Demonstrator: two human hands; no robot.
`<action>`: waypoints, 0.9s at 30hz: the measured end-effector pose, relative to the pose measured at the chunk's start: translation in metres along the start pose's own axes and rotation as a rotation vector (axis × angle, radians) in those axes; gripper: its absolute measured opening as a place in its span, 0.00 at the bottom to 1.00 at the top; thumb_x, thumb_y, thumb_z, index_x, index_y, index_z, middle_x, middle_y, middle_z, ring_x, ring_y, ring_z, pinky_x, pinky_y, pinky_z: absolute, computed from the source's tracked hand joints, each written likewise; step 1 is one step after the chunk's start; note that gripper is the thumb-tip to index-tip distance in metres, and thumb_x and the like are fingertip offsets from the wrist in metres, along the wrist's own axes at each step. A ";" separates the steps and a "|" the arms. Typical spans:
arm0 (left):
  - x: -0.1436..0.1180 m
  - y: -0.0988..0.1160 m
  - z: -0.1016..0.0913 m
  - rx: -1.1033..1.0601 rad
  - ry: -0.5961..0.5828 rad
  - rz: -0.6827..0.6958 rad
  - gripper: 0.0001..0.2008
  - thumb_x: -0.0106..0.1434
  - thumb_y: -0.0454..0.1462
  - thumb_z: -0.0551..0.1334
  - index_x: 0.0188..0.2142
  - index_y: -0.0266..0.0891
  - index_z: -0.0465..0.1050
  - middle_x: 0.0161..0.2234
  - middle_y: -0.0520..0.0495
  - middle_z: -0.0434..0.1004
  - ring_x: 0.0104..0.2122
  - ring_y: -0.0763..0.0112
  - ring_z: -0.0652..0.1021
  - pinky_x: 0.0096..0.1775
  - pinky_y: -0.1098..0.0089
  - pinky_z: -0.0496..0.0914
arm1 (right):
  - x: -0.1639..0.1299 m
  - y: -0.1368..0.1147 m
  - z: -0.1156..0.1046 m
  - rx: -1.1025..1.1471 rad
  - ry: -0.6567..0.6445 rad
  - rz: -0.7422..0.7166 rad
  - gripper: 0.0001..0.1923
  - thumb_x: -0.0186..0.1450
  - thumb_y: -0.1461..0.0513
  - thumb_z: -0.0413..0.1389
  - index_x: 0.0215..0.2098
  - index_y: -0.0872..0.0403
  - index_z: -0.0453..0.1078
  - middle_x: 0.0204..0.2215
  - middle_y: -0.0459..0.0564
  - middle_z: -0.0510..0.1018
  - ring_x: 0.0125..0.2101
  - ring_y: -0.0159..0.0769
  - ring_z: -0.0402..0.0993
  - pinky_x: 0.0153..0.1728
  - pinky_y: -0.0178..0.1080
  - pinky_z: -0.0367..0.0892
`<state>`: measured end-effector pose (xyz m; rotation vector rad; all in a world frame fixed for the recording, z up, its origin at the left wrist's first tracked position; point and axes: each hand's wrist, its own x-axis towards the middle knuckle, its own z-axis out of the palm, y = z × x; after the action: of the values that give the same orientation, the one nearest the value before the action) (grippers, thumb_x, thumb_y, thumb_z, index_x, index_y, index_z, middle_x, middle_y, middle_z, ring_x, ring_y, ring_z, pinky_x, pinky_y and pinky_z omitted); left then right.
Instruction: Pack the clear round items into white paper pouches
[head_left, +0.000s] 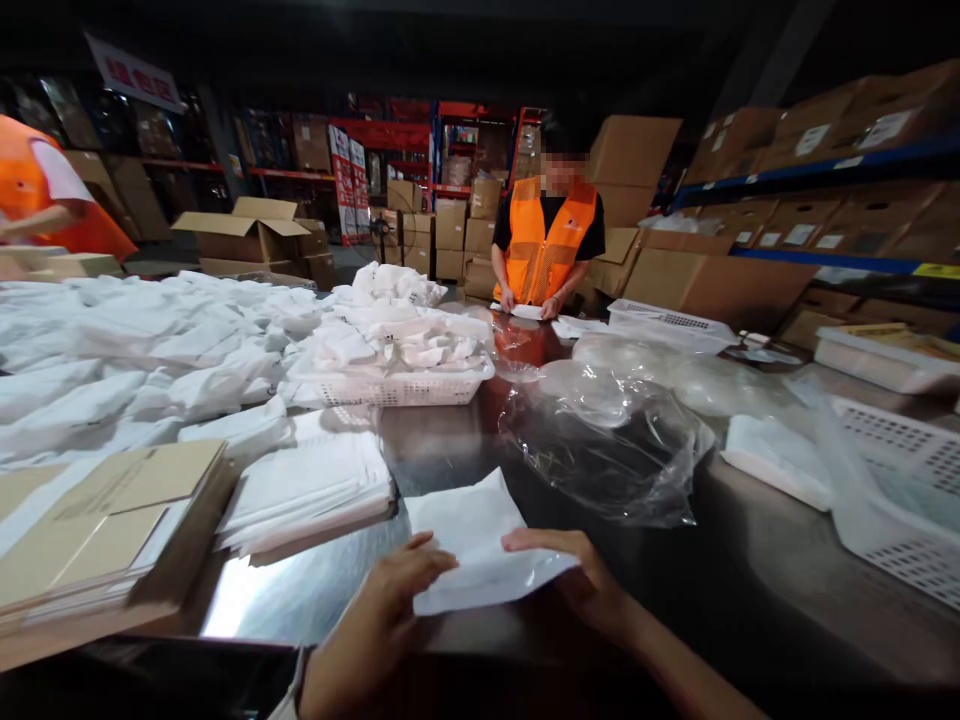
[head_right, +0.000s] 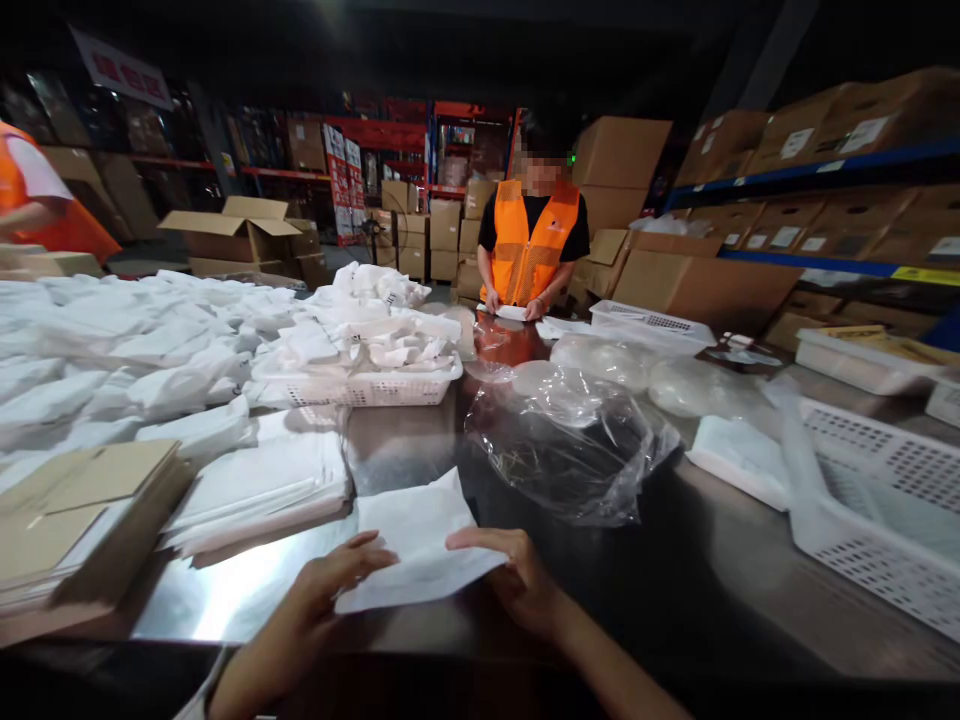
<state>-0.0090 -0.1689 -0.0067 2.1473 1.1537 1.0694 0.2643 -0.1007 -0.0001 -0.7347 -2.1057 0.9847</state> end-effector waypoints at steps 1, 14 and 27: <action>-0.008 0.001 0.009 -0.029 0.136 -0.073 0.13 0.65 0.40 0.56 0.46 0.44 0.74 0.44 0.47 0.79 0.49 0.63 0.76 0.56 0.63 0.66 | -0.004 -0.003 0.007 -0.002 0.102 0.029 0.35 0.65 0.38 0.43 0.39 0.56 0.78 0.36 0.57 0.81 0.39 0.45 0.78 0.41 0.43 0.72; -0.020 0.021 0.052 0.084 0.651 -0.525 0.21 0.70 0.49 0.45 0.25 0.42 0.59 0.19 0.54 0.65 0.20 0.71 0.67 0.24 0.72 0.60 | -0.015 -0.016 0.064 -0.677 0.721 0.038 0.31 0.71 0.46 0.40 0.19 0.53 0.64 0.12 0.46 0.68 0.13 0.31 0.64 0.18 0.34 0.53; -0.016 0.019 0.031 0.590 0.321 -0.490 0.14 0.71 0.36 0.46 0.33 0.43 0.67 0.22 0.50 0.74 0.23 0.63 0.77 0.25 0.70 0.54 | -0.017 -0.012 0.069 -1.070 0.738 0.018 0.33 0.74 0.52 0.38 0.14 0.53 0.62 0.10 0.46 0.66 0.11 0.28 0.61 0.19 0.36 0.48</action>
<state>0.0201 -0.1941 -0.0183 1.9363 2.2352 0.9364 0.2190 -0.1489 -0.0289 -1.3456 -1.7978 -0.4941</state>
